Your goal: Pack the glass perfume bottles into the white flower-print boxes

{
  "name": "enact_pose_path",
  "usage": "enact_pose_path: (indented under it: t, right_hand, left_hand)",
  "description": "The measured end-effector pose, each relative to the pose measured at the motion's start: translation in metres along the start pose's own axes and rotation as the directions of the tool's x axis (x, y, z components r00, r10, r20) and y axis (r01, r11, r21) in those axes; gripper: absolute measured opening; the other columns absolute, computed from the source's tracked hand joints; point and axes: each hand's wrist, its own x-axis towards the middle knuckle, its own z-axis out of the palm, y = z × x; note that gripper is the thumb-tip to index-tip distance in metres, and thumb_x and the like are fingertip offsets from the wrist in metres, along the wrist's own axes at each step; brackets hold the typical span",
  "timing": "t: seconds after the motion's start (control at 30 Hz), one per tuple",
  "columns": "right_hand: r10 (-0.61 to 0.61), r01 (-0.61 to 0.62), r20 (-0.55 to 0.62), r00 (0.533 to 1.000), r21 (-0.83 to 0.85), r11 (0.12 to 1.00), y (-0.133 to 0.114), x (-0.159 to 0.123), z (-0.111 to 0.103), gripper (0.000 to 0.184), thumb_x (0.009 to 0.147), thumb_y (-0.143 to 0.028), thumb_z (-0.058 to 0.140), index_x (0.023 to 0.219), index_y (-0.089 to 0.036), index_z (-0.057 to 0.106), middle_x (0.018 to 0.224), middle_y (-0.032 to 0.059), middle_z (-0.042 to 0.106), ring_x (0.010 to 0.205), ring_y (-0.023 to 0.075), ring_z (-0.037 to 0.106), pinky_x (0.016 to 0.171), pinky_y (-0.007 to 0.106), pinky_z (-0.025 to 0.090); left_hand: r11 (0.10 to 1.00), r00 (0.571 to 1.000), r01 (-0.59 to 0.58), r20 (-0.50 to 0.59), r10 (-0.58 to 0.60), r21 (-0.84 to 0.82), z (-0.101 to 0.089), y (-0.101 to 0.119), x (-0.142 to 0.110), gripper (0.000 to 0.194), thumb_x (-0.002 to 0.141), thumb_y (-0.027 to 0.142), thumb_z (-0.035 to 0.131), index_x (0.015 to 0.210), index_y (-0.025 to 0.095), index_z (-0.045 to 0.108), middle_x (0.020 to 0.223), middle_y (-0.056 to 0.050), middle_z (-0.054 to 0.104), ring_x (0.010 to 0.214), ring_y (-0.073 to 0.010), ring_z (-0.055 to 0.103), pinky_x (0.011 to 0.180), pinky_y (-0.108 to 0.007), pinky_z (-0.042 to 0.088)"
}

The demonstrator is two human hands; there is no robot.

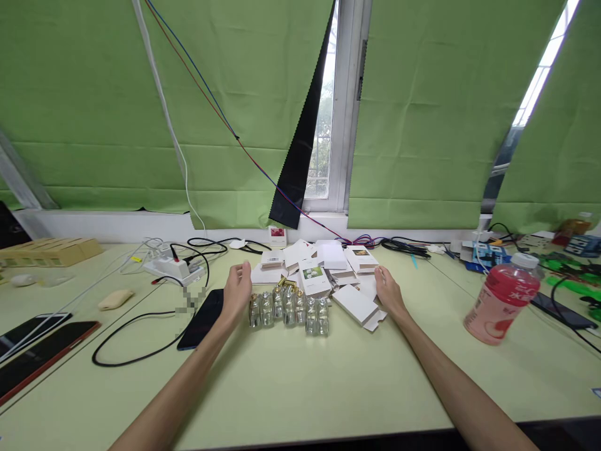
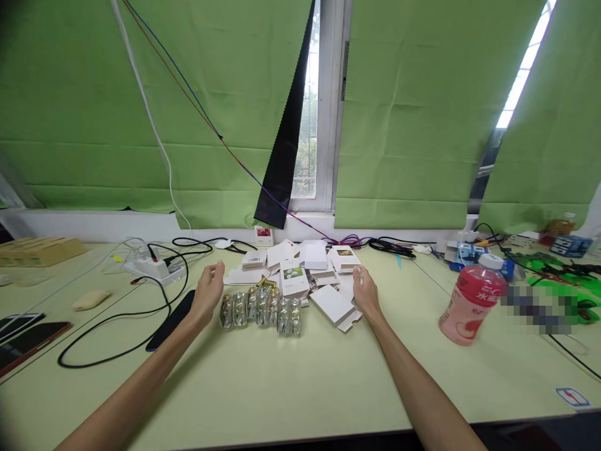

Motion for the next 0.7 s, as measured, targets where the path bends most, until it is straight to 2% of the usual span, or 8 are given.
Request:
enact_pose_path:
  t: [0.13, 0.23, 0.37, 0.5, 0.7]
  right_hand:
    - [-0.022, 0.019, -0.095, 0.995, -0.035, 0.999, -0.004, -0.01, 0.003, 0.069, 0.094, -0.058, 0.028, 0.138, -0.011, 0.054, 0.143, 0.0169, 0.053, 0.136, 0.0317, 0.044, 0.114, 0.045, 0.029]
    - [-0.077, 0.065, -0.152, 0.985, -0.082, 0.995, -0.003, -0.017, 0.01, 0.068, 0.094, -0.057, 0.027, 0.133, -0.011, 0.058, 0.139, 0.0175, 0.056, 0.134, 0.0317, 0.045, 0.114, 0.047, 0.028]
    - [-0.093, 0.08, -0.125, 0.988, -0.104, 0.991, 0.001, -0.019, 0.02, 0.066, 0.096, -0.055, 0.027, 0.135, -0.01, 0.057, 0.14, 0.0176, 0.056, 0.136, 0.0302, 0.044, 0.115, 0.046, 0.027]
    - [-0.107, 0.097, -0.109, 0.988, -0.09, 0.991, 0.001, -0.017, 0.022, 0.065, 0.096, -0.053, 0.025, 0.135, -0.011, 0.057, 0.141, 0.0165, 0.055, 0.138, 0.0285, 0.042, 0.117, 0.045, 0.024]
    - [-0.083, 0.081, -0.102, 0.991, -0.02, 0.997, -0.003, -0.015, 0.014, 0.065, 0.095, -0.051, 0.026, 0.132, -0.009, 0.059, 0.14, 0.0161, 0.057, 0.133, 0.0283, 0.048, 0.113, 0.042, 0.032]
  left_hand:
    - [1.0, 1.0, -0.007, 0.025, 0.008, -0.026, 0.013, -0.008, 0.042, 0.054, 0.094, 0.061, 0.033, 0.114, 0.02, 0.061, 0.135, -0.016, 0.059, 0.13, -0.0325, 0.05, 0.109, -0.046, 0.035]
    - [0.997, 0.997, 0.043, 0.064, -0.038, -0.068, 0.028, -0.022, 0.061, 0.059, 0.096, 0.061, 0.028, 0.116, 0.018, 0.063, 0.135, -0.018, 0.06, 0.13, -0.0328, 0.051, 0.107, -0.046, 0.038]
    - [0.989, 0.991, 0.075, 0.116, -0.061, -0.129, 0.042, -0.04, 0.07, 0.059, 0.097, 0.059, 0.028, 0.116, 0.017, 0.064, 0.125, -0.018, 0.067, 0.124, -0.0292, 0.058, 0.103, -0.042, 0.043]
    - [0.976, 0.988, 0.105, 0.136, -0.079, -0.19, 0.048, -0.049, 0.073, 0.059, 0.098, 0.057, 0.025, 0.116, 0.015, 0.063, 0.119, -0.019, 0.07, 0.12, -0.0267, 0.062, 0.098, -0.039, 0.047]
    - [0.957, 0.991, 0.126, 0.072, -0.111, -0.26, 0.054, -0.048, 0.075, 0.062, 0.098, 0.056, 0.02, 0.11, 0.012, 0.062, 0.105, -0.019, 0.072, 0.097, -0.025, 0.07, 0.082, -0.036, 0.054]
